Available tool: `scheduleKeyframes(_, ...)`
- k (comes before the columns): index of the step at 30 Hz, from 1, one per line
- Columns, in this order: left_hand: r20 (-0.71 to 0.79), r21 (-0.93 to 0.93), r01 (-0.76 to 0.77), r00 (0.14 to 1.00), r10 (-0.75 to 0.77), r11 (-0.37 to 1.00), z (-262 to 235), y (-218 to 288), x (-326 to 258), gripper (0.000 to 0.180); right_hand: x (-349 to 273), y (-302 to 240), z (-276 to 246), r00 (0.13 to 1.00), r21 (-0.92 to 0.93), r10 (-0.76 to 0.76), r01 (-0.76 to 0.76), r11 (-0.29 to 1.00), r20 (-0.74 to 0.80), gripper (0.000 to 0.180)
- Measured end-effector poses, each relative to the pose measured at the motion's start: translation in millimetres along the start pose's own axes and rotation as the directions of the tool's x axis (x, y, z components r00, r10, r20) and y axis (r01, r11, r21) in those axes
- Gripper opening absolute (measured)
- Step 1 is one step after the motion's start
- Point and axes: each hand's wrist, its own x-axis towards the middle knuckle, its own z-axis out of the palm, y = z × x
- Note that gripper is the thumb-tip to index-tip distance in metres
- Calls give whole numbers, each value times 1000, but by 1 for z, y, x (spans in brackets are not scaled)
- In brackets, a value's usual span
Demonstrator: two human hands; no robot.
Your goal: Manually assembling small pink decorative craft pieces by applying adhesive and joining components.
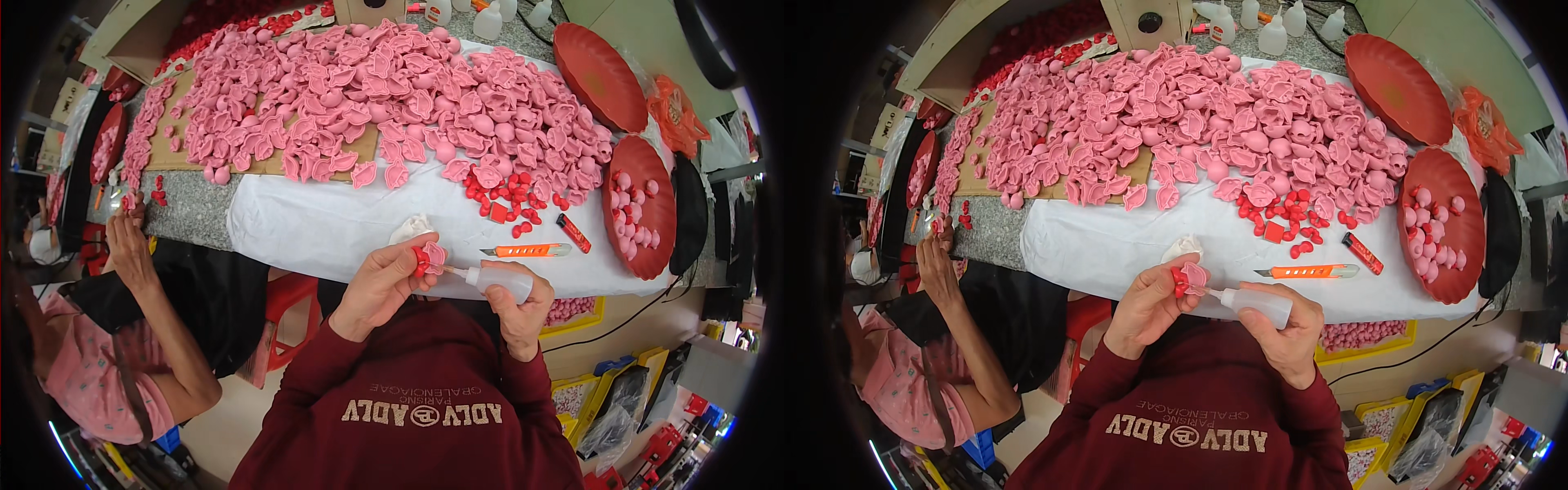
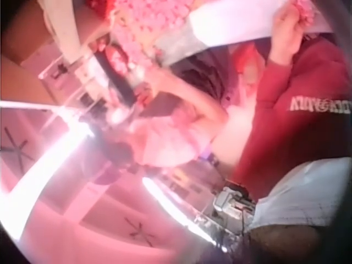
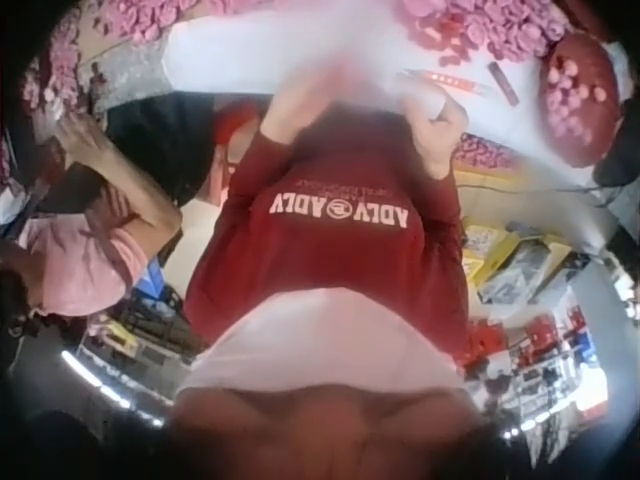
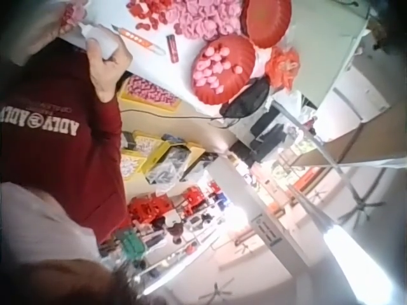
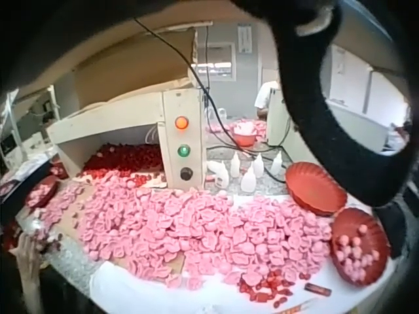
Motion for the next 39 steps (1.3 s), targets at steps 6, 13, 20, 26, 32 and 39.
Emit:
scheduleKeyframes(6, 8, 4, 13, 1000, -13, 1000, -1, 0, 0, 40, 1, 2, -2, 998, 39, -11, 14, 999, -62, 36)
scheduleKeyframes(13, 60, 24, 4, 998, -5, 1000, -8, -2, 0, 41, 3, -2, -3, 998, 6, 58, -58, 998, 17, 24)
scheduleKeyframes(20, 70, 13, 7, 998, -8, 1000, -7, -2, 1, 41, 3, 5, -3, 997, -3, -41, 41, 999, -70, 37)
scheduleKeyframes(26, 99, 9, -2, 995, 1, 1000, -7, -3, 2, 40, 4, 5, -1, 998, 2, -15, 16, 1000, -59, 39)
scheduleKeyframes(32, 92, 1, -15, 996, 14, 1000, -6, -3, 2, 40, 3, 5, -3, 994, -19, -59, 57, 998, -87, 39)
scheduleKeyframes(39, 64, -6, -15, 998, 16, 1000, -5, -1, 0, 39, 3, 6, -3, 995, -55, -66, 62, 997, -69, 39)
